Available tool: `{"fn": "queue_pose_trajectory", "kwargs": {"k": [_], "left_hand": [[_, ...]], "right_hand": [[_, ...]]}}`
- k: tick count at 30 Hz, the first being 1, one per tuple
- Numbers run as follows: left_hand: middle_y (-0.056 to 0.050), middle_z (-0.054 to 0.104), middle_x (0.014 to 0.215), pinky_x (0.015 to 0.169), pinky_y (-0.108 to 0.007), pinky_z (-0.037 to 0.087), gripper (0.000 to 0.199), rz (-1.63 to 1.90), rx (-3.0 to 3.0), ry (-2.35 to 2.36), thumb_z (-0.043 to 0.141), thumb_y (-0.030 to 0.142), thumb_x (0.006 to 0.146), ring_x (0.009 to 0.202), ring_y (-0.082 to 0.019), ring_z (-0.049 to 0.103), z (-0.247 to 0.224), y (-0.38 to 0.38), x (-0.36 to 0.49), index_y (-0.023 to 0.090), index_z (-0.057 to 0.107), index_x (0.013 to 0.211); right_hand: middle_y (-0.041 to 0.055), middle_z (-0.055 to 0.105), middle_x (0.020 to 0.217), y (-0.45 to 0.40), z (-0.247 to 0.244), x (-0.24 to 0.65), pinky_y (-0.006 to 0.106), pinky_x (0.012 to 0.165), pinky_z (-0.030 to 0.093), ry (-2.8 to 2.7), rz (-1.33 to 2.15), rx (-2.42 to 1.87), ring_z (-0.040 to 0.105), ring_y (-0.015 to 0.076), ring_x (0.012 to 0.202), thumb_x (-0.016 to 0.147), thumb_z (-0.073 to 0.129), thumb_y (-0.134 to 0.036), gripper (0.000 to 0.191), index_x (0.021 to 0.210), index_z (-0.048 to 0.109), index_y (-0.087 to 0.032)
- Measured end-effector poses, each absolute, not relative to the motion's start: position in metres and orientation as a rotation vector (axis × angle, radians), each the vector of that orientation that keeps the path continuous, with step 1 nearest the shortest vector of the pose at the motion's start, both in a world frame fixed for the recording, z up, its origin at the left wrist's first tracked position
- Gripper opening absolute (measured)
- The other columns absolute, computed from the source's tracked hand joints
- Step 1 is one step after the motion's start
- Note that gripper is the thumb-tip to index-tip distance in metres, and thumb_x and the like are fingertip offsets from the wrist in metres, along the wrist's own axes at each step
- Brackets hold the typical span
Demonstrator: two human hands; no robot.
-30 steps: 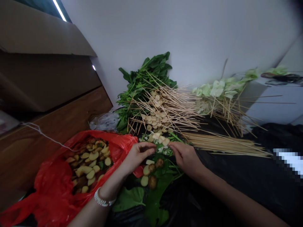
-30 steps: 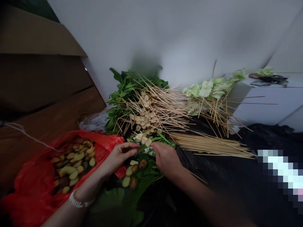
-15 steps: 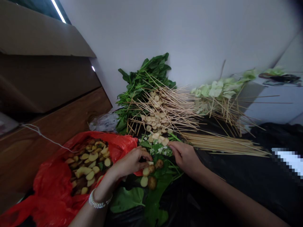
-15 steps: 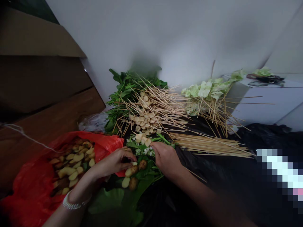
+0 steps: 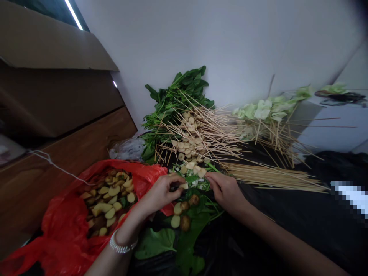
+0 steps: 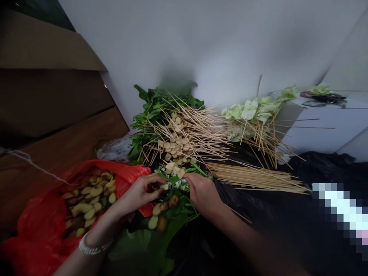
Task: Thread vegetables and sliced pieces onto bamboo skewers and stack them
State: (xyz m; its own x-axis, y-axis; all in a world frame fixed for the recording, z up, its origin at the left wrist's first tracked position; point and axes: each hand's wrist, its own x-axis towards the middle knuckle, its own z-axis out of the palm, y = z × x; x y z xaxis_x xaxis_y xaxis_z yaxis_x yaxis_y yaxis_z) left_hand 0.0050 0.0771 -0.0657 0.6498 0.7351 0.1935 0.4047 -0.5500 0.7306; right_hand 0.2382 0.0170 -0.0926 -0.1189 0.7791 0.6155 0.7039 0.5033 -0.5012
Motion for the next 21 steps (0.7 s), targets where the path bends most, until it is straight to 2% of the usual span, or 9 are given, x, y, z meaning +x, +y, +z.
{"fn": "queue_pose_trajectory", "kwargs": {"k": [3, 7, 11, 14, 21], "left_hand": [[-0.002, 0.065, 0.077, 0.065, -0.024, 0.044, 0.007, 0.832, 1.858, 0.908, 0.071, 0.02, 0.076, 0.07, -0.014, 0.057, -0.065, 0.078, 0.009, 0.017, 0.07, 0.082], [0.0, 0.066, 0.076, 0.064, -0.019, 0.045, 0.018, 0.992, 1.323, 0.869, 0.08, 0.024, 0.07, 0.067, -0.01, 0.057, -0.067, 0.081, 0.011, 0.016, 0.069, 0.082], [-0.002, 0.07, 0.083, 0.063, -0.017, 0.049, 0.025, 1.051, 0.93, 0.823, 0.084, 0.022, 0.066, 0.071, -0.009, 0.062, -0.069, 0.083, 0.01, 0.016, 0.069, 0.085], [-0.004, 0.072, 0.087, 0.066, -0.018, 0.053, 0.024, 1.072, 0.798, 0.796, 0.083, 0.018, 0.067, 0.076, -0.011, 0.066, -0.069, 0.086, 0.009, 0.015, 0.071, 0.089], [-0.004, 0.073, 0.08, 0.065, -0.016, 0.055, 0.019, 1.144, 0.727, 0.783, 0.078, 0.01, 0.071, 0.071, -0.01, 0.066, -0.069, 0.088, 0.01, 0.013, 0.074, 0.089]], "right_hand": [[0.008, 0.075, 0.091, 0.017, -0.093, 0.238, 0.03, 0.073, 0.053, -1.849, 0.097, -1.232, 0.07, 0.0196, 0.08, 0.094, 0.045, -0.017, 0.023, 0.096, 0.068, -0.016], [0.0069, 0.075, 0.09, 0.015, -0.094, 0.236, 0.029, 0.073, 0.053, -1.857, 0.093, -1.218, 0.07, 0.0192, 0.08, 0.094, 0.045, -0.016, 0.023, 0.095, 0.067, -0.018], [0.0065, 0.073, 0.085, 0.013, -0.094, 0.232, 0.027, 0.071, 0.052, -1.89, 0.122, -1.19, 0.069, 0.0182, 0.076, 0.094, 0.044, -0.014, 0.024, 0.093, 0.068, -0.017], [0.0078, 0.073, 0.085, 0.012, -0.095, 0.23, 0.027, 0.073, 0.052, -1.916, 0.138, -1.191, 0.069, 0.0188, 0.077, 0.093, 0.044, -0.013, 0.024, 0.091, 0.068, -0.017], [0.0071, 0.072, 0.083, 0.011, -0.098, 0.227, 0.028, 0.072, 0.052, -1.961, 0.176, -1.222, 0.068, 0.0194, 0.076, 0.094, 0.042, -0.015, 0.025, 0.093, 0.067, -0.017]]}}
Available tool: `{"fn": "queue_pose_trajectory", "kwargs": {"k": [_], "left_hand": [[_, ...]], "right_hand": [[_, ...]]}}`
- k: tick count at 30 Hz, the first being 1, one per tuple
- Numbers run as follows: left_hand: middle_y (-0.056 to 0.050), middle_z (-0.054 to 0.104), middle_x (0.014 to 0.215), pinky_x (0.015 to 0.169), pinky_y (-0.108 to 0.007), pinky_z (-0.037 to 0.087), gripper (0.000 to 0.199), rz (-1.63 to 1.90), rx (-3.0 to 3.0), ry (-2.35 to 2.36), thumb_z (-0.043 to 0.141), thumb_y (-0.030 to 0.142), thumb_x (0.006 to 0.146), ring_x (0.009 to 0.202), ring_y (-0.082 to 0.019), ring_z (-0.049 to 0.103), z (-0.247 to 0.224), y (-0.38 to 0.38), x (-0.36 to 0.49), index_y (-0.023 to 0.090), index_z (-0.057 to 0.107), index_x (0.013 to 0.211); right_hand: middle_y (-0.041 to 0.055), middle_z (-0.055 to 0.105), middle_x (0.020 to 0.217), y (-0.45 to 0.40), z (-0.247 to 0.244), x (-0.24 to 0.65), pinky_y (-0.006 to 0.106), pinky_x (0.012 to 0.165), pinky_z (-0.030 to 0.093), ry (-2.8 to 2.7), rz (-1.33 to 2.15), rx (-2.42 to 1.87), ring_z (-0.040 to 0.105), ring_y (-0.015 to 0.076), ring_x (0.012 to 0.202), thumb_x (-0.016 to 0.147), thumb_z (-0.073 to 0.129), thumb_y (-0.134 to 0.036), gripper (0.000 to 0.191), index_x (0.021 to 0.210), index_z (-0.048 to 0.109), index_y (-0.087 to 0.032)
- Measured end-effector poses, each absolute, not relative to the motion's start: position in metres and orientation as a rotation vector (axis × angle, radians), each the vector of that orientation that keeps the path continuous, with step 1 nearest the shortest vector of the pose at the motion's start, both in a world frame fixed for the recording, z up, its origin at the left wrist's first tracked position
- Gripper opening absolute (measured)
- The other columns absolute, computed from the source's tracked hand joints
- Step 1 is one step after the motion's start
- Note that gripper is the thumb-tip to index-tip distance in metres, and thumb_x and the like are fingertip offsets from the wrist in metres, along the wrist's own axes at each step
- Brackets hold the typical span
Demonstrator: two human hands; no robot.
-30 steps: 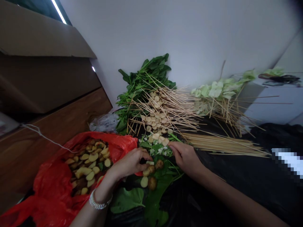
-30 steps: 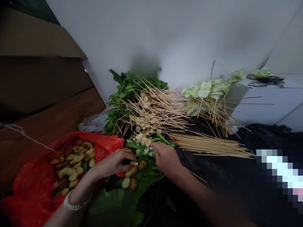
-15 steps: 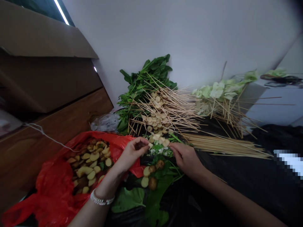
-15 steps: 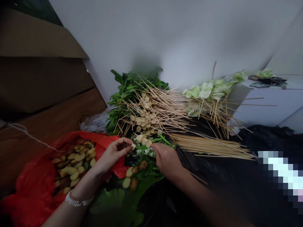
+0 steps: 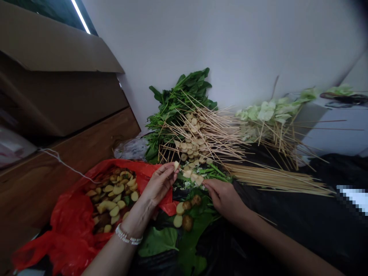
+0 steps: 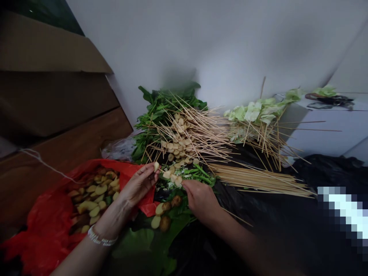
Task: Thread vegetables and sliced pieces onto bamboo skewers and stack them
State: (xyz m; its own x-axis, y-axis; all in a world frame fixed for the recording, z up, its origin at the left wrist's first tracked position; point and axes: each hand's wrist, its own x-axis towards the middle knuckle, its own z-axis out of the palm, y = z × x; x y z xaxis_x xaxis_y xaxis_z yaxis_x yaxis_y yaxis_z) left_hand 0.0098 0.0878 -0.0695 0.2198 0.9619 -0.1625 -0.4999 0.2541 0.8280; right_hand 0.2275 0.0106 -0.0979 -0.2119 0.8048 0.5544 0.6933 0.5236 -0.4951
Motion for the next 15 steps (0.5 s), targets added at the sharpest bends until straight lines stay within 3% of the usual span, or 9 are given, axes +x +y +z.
{"fn": "queue_pose_trajectory", "kwargs": {"k": [10, 15], "left_hand": [[-0.002, 0.075, 0.08, 0.066, -0.015, 0.055, 0.038, 1.185, 0.755, 0.821, 0.093, 0.021, 0.051, 0.071, -0.009, 0.067, -0.0716, 0.0868, 0.0124, 0.014, 0.077, 0.086], [-0.003, 0.076, 0.079, 0.071, -0.016, 0.053, 0.032, 1.248, 0.978, 0.874, 0.091, 0.026, 0.057, 0.072, -0.009, 0.067, -0.0784, 0.0872, 0.0123, 0.015, 0.078, 0.085]], "right_hand": [[0.0087, 0.073, 0.084, 0.0106, -0.1001, 0.2265, 0.029, 0.072, 0.053, -1.96, 0.19, -1.231, 0.069, 0.0204, 0.077, 0.094, 0.041, -0.016, 0.027, 0.092, 0.068, -0.016], [0.0096, 0.073, 0.085, 0.0102, -0.1029, 0.225, 0.029, 0.075, 0.052, -1.956, 0.217, -1.251, 0.069, 0.0207, 0.079, 0.094, 0.042, -0.015, 0.027, 0.092, 0.069, -0.015]]}}
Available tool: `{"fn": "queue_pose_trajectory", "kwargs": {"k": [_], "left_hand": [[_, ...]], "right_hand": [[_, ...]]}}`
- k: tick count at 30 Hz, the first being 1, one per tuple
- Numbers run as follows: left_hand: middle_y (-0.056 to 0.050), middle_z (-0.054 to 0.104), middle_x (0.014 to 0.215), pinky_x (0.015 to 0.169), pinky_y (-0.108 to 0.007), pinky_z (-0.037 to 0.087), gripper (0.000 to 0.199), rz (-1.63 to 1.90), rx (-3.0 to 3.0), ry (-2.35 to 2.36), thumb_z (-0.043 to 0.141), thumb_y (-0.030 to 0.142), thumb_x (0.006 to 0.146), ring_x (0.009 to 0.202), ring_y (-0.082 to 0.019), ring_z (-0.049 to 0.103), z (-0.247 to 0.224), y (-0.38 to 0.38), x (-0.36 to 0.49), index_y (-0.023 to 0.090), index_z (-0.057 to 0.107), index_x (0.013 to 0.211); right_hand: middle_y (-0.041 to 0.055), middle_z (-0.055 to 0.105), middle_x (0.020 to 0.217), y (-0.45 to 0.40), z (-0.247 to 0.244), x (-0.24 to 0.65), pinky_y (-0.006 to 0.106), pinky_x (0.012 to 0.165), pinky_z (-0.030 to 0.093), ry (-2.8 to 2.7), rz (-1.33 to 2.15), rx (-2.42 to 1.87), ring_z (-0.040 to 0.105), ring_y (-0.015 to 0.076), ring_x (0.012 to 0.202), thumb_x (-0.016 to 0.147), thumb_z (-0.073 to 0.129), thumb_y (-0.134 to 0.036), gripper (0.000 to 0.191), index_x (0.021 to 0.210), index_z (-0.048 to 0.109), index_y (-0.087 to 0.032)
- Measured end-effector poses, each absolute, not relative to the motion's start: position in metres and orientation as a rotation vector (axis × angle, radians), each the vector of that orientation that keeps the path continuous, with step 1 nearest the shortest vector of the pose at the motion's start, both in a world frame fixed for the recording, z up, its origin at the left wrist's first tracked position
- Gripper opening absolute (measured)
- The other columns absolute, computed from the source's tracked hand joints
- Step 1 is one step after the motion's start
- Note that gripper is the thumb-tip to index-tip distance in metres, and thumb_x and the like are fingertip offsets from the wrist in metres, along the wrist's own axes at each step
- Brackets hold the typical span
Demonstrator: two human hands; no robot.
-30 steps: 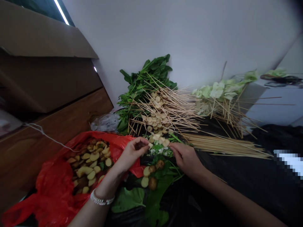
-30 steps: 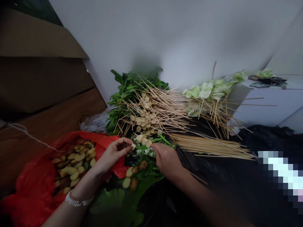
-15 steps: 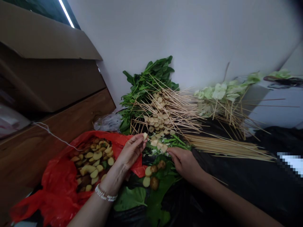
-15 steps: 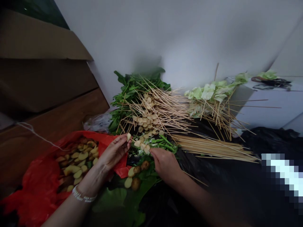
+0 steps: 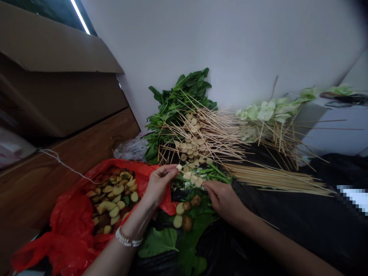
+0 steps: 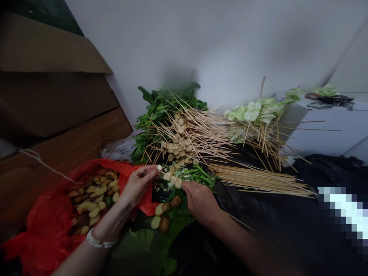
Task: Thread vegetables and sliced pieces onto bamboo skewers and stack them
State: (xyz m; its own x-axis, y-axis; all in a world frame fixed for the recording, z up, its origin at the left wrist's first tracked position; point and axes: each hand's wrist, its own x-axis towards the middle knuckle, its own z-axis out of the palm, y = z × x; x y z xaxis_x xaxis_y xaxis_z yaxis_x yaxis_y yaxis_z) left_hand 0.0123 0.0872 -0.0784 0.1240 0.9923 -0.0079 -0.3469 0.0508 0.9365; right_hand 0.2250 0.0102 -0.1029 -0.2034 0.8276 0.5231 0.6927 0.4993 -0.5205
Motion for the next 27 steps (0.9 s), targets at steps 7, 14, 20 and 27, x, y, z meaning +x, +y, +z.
{"fn": "queue_pose_trajectory", "kwargs": {"k": [7, 14, 20, 27], "left_hand": [[-0.003, 0.075, 0.085, 0.069, -0.017, 0.052, 0.042, 1.182, 0.831, 0.816, 0.091, 0.027, 0.057, 0.074, -0.009, 0.065, -0.078, 0.083, 0.017, 0.018, 0.078, 0.096], [0.0, 0.073, 0.075, 0.065, -0.013, 0.049, 0.035, 1.22, 0.803, 0.822, 0.093, 0.033, 0.05, 0.067, -0.006, 0.06, -0.083, 0.081, 0.024, 0.015, 0.079, 0.076], [0.0, 0.075, 0.074, 0.071, -0.018, 0.049, 0.033, 1.24, 0.791, 0.835, 0.093, 0.033, 0.05, 0.07, -0.008, 0.062, -0.088, 0.075, 0.032, 0.017, 0.079, 0.076], [-0.002, 0.076, 0.082, 0.076, -0.023, 0.051, 0.034, 1.234, 0.843, 0.88, 0.09, 0.035, 0.055, 0.073, -0.012, 0.065, -0.089, 0.072, 0.035, 0.017, 0.078, 0.081]], "right_hand": [[0.0087, 0.073, 0.085, 0.009, -0.1, 0.225, 0.027, 0.073, 0.051, -1.951, 0.218, -1.222, 0.069, 0.0197, 0.078, 0.094, 0.042, -0.015, 0.026, 0.095, 0.068, -0.015], [0.0081, 0.072, 0.083, 0.008, -0.103, 0.221, 0.027, 0.071, 0.05, -1.955, 0.231, -1.192, 0.068, 0.0193, 0.075, 0.094, 0.042, -0.014, 0.025, 0.089, 0.067, -0.016], [0.006, 0.069, 0.077, 0.008, -0.104, 0.219, 0.026, 0.068, 0.048, -1.95, 0.286, -1.229, 0.065, 0.0181, 0.071, 0.094, 0.041, -0.014, 0.026, 0.084, 0.064, -0.018], [0.0058, 0.07, 0.079, 0.01, -0.104, 0.219, 0.026, 0.068, 0.048, -1.959, 0.305, -1.213, 0.065, 0.0177, 0.072, 0.094, 0.039, -0.014, 0.027, 0.086, 0.064, -0.02]]}}
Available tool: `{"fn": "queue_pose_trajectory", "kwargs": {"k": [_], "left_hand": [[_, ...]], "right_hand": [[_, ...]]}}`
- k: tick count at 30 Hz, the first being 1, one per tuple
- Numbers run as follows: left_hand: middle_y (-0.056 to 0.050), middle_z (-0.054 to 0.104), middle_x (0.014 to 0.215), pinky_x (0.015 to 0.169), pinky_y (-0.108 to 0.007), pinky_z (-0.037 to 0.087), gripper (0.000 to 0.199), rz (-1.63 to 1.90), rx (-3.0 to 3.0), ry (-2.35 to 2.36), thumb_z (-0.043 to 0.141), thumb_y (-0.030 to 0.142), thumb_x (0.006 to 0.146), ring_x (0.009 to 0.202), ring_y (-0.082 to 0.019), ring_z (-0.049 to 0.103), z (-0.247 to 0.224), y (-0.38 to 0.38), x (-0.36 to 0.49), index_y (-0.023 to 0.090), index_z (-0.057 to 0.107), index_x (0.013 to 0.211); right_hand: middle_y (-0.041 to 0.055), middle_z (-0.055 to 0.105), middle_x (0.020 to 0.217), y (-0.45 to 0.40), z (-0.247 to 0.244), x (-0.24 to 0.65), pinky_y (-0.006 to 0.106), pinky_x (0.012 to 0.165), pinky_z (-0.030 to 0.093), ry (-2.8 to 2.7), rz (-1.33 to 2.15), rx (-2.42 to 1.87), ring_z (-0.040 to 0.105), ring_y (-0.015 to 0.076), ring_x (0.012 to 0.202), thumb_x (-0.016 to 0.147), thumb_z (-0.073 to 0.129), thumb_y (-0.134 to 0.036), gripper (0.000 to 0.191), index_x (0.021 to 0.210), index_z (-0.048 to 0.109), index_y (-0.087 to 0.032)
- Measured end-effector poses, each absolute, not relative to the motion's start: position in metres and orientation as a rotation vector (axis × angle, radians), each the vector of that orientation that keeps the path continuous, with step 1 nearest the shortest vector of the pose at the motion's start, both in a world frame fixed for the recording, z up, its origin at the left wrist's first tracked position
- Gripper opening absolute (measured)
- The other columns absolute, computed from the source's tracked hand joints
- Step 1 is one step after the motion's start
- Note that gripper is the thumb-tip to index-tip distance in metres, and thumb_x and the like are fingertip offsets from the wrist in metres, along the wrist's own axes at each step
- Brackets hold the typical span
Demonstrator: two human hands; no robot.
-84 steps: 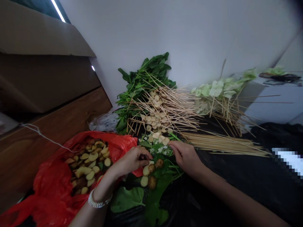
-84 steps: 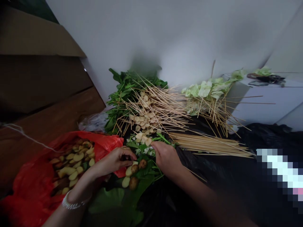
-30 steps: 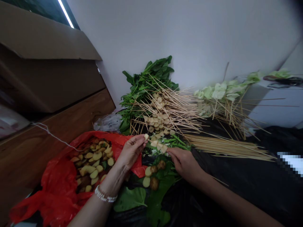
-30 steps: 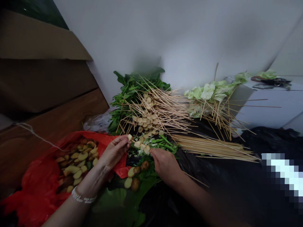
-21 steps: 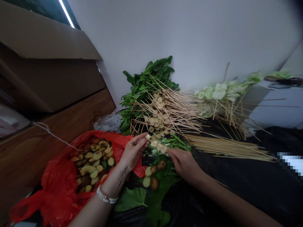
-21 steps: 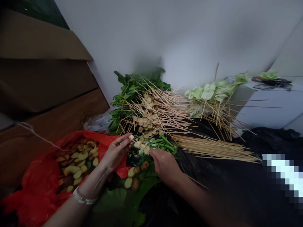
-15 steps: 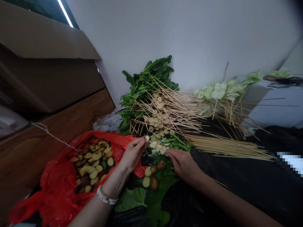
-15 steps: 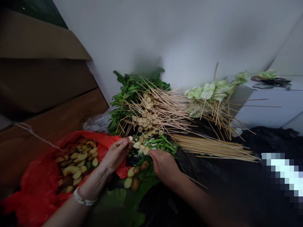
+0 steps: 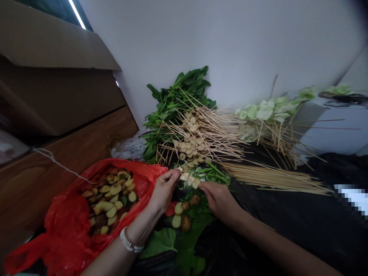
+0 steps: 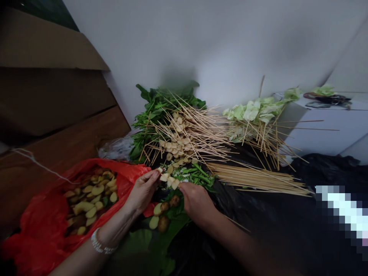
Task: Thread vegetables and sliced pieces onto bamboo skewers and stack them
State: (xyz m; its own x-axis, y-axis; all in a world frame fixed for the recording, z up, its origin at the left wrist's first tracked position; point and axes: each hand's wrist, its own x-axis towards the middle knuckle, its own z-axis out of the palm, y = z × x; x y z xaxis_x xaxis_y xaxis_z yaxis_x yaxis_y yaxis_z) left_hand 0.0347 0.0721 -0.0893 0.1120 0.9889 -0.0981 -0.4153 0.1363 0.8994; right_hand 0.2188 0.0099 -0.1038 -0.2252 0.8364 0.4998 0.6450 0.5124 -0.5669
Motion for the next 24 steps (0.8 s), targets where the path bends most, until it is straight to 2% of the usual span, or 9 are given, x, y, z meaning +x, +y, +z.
{"fn": "queue_pose_trajectory", "kwargs": {"k": [4, 9, 11, 15, 21, 24], "left_hand": [[-0.003, 0.076, 0.085, 0.078, -0.025, 0.054, 0.034, 1.165, 0.821, 0.863, 0.09, 0.036, 0.055, 0.079, -0.013, 0.068, -0.088, 0.07, 0.033, 0.016, 0.078, 0.08], [-0.004, 0.076, 0.085, 0.07, -0.022, 0.058, 0.034, 1.136, 0.799, 0.863, 0.09, 0.033, 0.056, 0.078, -0.014, 0.069, -0.085, 0.07, 0.032, 0.016, 0.077, 0.083], [-0.003, 0.076, 0.086, 0.068, -0.021, 0.058, 0.032, 1.197, 0.794, 0.851, 0.091, 0.03, 0.056, 0.078, -0.013, 0.069, -0.082, 0.073, 0.03, 0.016, 0.077, 0.082], [-0.004, 0.077, 0.092, 0.071, -0.021, 0.058, 0.028, 1.328, 0.776, 0.818, 0.09, 0.028, 0.059, 0.085, -0.015, 0.07, -0.076, 0.078, 0.025, 0.016, 0.077, 0.082], [-0.007, 0.074, 0.108, 0.084, -0.027, 0.056, 0.047, 1.284, 0.819, 0.776, 0.085, 0.03, 0.068, 0.095, -0.016, 0.07, -0.075, 0.076, 0.024, 0.02, 0.07, 0.111], [-0.008, 0.075, 0.101, 0.08, -0.026, 0.055, 0.046, 1.197, 0.878, 0.795, 0.082, 0.032, 0.071, 0.089, -0.016, 0.07, -0.077, 0.072, 0.026, 0.017, 0.069, 0.112]], "right_hand": [[0.0038, 0.068, 0.072, 0.01, -0.103, 0.22, 0.025, 0.063, 0.046, -1.947, 0.348, -1.21, 0.064, 0.0162, 0.066, 0.095, 0.041, -0.016, 0.027, 0.081, 0.063, -0.02], [0.0029, 0.066, 0.069, 0.015, -0.093, 0.228, 0.025, 0.062, 0.045, -2.011, 0.399, -1.225, 0.062, 0.0157, 0.064, 0.095, 0.041, -0.017, 0.028, 0.079, 0.064, -0.019], [0.0037, 0.069, 0.075, 0.018, -0.086, 0.237, 0.026, 0.067, 0.047, -2.052, 0.405, -1.22, 0.064, 0.0166, 0.071, 0.096, 0.042, -0.019, 0.028, 0.081, 0.065, -0.02], [0.0059, 0.073, 0.098, 0.025, -0.071, 0.262, 0.031, 0.079, 0.049, -2.07, 0.323, -1.257, 0.066, 0.0194, 0.088, 0.095, 0.045, -0.022, 0.023, 0.099, 0.067, -0.021], [0.0063, 0.073, 0.091, 0.039, -0.066, 0.299, 0.032, 0.075, 0.05, -1.877, 0.078, -1.381, 0.067, 0.0203, 0.083, 0.093, 0.047, -0.022, 0.022, 0.095, 0.069, -0.02], [0.0091, 0.072, 0.093, 0.049, -0.072, 0.312, 0.034, 0.077, 0.051, -1.767, -0.09, -1.402, 0.067, 0.0224, 0.085, 0.091, 0.046, -0.022, 0.025, 0.096, 0.07, -0.019]]}}
